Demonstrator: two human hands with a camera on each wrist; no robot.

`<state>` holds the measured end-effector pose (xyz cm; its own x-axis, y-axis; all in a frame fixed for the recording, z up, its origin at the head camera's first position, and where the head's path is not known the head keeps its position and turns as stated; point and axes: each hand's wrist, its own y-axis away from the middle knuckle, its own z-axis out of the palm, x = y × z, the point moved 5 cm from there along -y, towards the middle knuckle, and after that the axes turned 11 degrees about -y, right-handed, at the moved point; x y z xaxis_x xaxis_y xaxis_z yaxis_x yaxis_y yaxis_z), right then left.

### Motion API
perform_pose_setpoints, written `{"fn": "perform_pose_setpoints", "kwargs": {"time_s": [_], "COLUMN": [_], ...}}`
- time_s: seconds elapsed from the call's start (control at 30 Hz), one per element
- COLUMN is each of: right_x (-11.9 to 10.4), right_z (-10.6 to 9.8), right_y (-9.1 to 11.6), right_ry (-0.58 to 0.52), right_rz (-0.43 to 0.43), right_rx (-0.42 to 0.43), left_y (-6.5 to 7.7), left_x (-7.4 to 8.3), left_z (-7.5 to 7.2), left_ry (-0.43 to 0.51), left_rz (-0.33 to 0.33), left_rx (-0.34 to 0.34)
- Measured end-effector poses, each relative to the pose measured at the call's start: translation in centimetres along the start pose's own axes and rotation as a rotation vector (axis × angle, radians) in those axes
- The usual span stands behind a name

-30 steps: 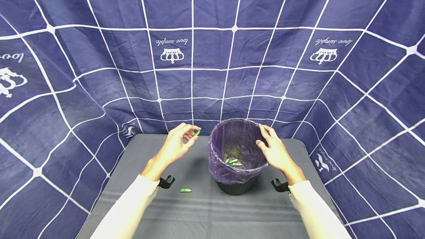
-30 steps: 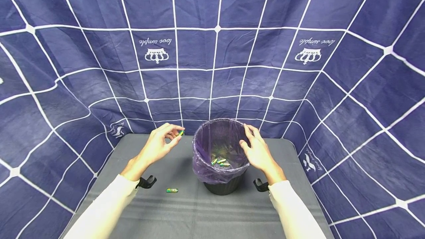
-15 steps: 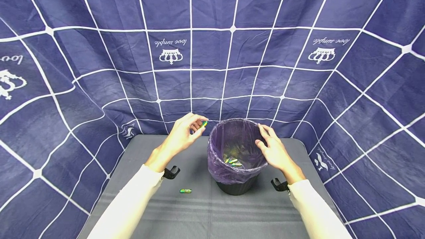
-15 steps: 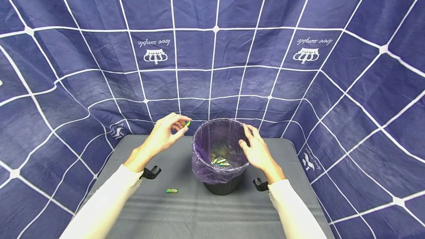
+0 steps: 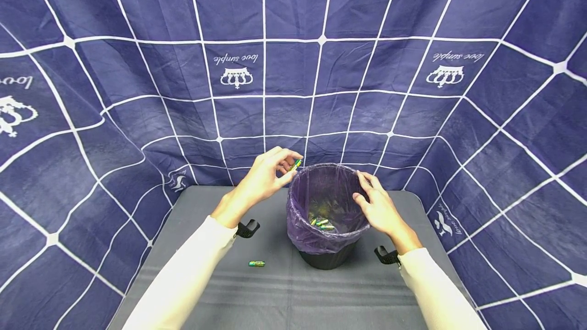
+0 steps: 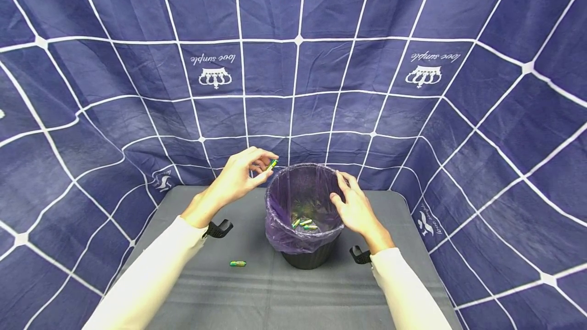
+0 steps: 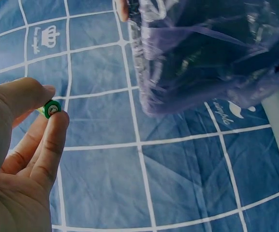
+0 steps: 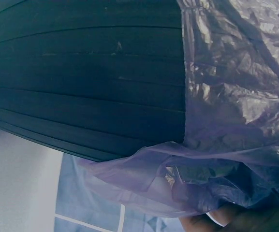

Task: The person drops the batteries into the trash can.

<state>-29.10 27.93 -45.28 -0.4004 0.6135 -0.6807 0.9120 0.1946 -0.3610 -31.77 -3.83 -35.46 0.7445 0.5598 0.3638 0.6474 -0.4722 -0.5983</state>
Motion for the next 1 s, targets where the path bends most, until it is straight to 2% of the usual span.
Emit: {"fn": "perform_pose_setpoints", "kwargs": {"time_s": [0.57, 0.8, 1.0], "right_x": [0.2, 0.0, 0.1], "right_z": [0.0, 0.0, 0.0], "right_y": [-0.1, -0.1, -0.2], "right_ry": [0.006, 0.003, 0.005], "right_rz": [0.025, 0.018, 0.027], "right_rx": [-0.022, -0.026, -0.029], "left_y": [-3.7, -4.8, -5.6], "left_x": [2.5, 3.4, 3.9], "left_z": [1.0, 1.2, 1.5], "left_ry": [0.019, 0.02, 0.009], "left_rz": [0.036, 0.055, 0.046], "left_rx": [-0.093, -0.087, -0.089]}}
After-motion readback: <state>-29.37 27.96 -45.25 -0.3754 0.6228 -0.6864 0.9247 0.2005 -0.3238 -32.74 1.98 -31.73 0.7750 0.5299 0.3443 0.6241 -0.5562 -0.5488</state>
